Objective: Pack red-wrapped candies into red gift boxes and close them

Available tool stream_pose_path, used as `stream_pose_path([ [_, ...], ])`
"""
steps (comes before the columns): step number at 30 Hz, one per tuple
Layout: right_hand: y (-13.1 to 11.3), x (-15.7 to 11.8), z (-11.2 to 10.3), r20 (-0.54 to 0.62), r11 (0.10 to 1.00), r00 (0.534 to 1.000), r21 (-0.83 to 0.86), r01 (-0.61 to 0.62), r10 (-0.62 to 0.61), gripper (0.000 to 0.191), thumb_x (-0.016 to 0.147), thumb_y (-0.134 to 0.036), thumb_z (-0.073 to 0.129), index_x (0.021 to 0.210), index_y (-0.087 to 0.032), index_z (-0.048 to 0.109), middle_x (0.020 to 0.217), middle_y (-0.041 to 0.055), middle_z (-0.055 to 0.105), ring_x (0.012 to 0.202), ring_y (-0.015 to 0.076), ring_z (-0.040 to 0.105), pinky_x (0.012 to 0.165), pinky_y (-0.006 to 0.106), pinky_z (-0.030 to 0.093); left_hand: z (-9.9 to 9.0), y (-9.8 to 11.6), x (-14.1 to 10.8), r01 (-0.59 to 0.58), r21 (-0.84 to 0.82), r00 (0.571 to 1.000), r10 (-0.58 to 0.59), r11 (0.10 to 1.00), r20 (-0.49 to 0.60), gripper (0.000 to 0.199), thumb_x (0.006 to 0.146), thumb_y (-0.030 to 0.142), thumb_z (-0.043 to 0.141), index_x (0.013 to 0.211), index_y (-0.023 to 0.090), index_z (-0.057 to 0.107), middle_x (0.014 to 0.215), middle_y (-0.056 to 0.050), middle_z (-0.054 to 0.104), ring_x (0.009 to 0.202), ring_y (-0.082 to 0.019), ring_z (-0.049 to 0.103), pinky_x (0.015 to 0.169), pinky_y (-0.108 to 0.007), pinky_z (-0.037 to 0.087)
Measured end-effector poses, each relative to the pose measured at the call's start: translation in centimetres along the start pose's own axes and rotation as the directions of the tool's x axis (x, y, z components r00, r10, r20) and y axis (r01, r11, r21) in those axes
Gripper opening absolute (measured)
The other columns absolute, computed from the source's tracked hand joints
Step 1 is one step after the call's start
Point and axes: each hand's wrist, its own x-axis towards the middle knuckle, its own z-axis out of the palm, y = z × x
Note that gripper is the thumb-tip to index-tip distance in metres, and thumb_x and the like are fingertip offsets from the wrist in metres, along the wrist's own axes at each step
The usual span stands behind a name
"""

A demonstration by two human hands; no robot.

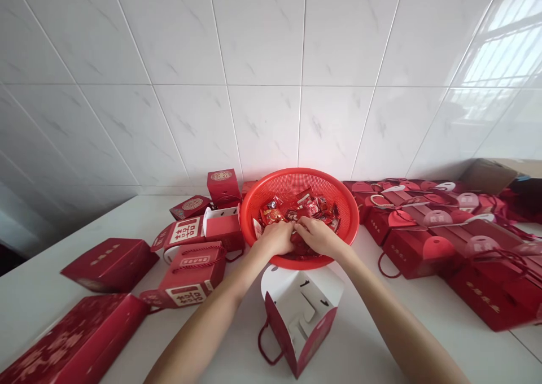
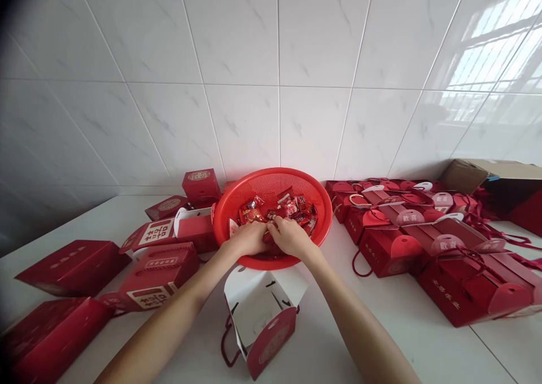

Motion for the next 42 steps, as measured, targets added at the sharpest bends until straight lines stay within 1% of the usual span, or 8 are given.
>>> stream_pose_path([
  [13, -0.3, -1.0, 1.6, 0.039, 0.959, 0.999, -0.281, 0.03, -0.019, 0.033, 0.106, -0.026, 0.029, 0.099, -0.016, 0.059, 0.103, 0.0171, 0.068, 0.099, 0.029, 0.063, 0.083, 0.035, 0.041, 0.2, 0.8, -0.7, 0.013, 0.011, 1.0, -0.012, 1.0, -0.023, 0.021, 0.086, 0.023, 0.057, 0.101, 0.017, 0.07, 0.104, -0.017, 0.076, 0.098, -0.034, 0.073, 0.078, -0.039, 0.056],
  [26, -0.7, -1.4, 1.0, -0.017, 0.963, 1.0, -0.267, -0.022, 0.018, 0.032, 0.105, -0.028, 0.031, 0.097, -0.018, 0.06, 0.102, 0.0136, 0.069, 0.096, 0.0268, 0.064, 0.077, 0.033, 0.043, 0.0, 0.9, -0.2, 0.004, -0.016, 1.0, -0.004, 1.0, -0.011, 0.028, 0.085, 0.022, 0.057, 0.11, 0.02, 0.067, 0.106, -0.015, 0.076, 0.101, -0.034, 0.072, 0.08, -0.04, 0.056],
  [29, -0.8, -1.3, 0.7, -0.133, 0.963, 0.991, -0.265, -0.039, 0.004, 0.026, 0.101, -0.031, 0.038, 0.1, -0.018, 0.06, 0.116, 0.0165, 0.065, 0.106, 0.0298, 0.06, 0.085, 0.037, 0.045, 0.1, 0.7, 0.0, 0.022, -0.021, 1.0, -0.022, 1.0, -0.013, 0.03, 0.084, 0.021, 0.058, 0.113, 0.02, 0.067, 0.108, -0.015, 0.075, 0.103, -0.034, 0.072, 0.082, -0.041, 0.056],
  [31, -0.5, -1.2, 0.6, -0.339, 0.955, 0.94, -0.289, -0.069, -0.035, 0.022, 0.097, -0.03, 0.046, 0.107, -0.018, 0.061, 0.131, 0.0186, 0.059, 0.122, 0.034, 0.052, 0.098, 0.044, 0.041, 0.3, 0.7, 0.3, 0.033, -0.021, 0.999, -0.033, 0.999, -0.027, 0.034, 0.082, 0.02, 0.061, 0.115, 0.021, 0.067, 0.113, -0.014, 0.074, 0.107, -0.034, 0.07, 0.086, -0.041, 0.056],
  [33, 0.5, -1.1, 0.5, -0.545, 0.939, 0.836, -0.315, -0.136, -0.061, 0.029, 0.092, -0.028, 0.05, 0.117, -0.017, 0.059, 0.145, 0.0212, 0.049, 0.136, 0.0375, 0.041, 0.108, 0.053, 0.033, 0.6, 1.1, 0.5, 0.047, -0.018, 0.997, -0.048, 0.999, -0.054, 0.035, 0.081, 0.018, 0.061, 0.116, 0.019, 0.067, 0.116, -0.015, 0.073, 0.109, -0.035, 0.069, 0.088, -0.042, 0.055],
  [36, 2.6, -0.9, 0.6, -0.686, 0.919, 0.728, -0.283, -0.274, 0.006, 0.05, 0.09, -0.029, 0.051, 0.135, -0.01, 0.046, 0.156, 0.0285, 0.031, 0.143, 0.0414, 0.032, 0.11, 0.058, 0.03, 1.4, 2.1, 1.1, 0.09, -0.017, 0.988, -0.092, 0.996, -0.127, 0.036, 0.083, 0.012, 0.057, 0.119, 0.014, 0.065, 0.117, -0.019, 0.07, 0.11, -0.034, 0.069, 0.089, -0.042, 0.055],
  [39, 4.8, -1.0, 0.6, -0.712, 0.911, 0.691, -0.196, -0.362, 0.121, 0.067, 0.089, -0.032, 0.05, 0.148, -0.007, 0.029, 0.157, 0.0339, 0.024, 0.136, 0.0442, 0.043, 0.101, 0.057, 0.04, 2.6, 3.0, 1.7, 0.149, -0.032, 0.961, -0.153, 0.988, -0.231, 0.046, 0.087, 0.01, 0.053, 0.132, 0.012, 0.057, 0.13, -0.023, 0.061, 0.117, -0.034, 0.064, 0.089, -0.041, 0.056],
  [42, 5.9, -1.3, 0.5, -0.679, 0.926, 0.714, -0.137, -0.351, 0.17, 0.069, 0.088, -0.029, 0.049, 0.152, -0.014, 0.027, 0.159, 0.0318, 0.021, 0.116, 0.0408, 0.062, 0.082, 0.05, 0.052, 3.3, 3.0, 2.6, 0.164, -0.055, 0.938, -0.173, 0.985, -0.3, 0.05, 0.088, 0.013, 0.054, 0.138, 0.017, 0.053, 0.139, -0.022, 0.054, 0.122, -0.033, 0.06, 0.088, -0.039, 0.056],
])
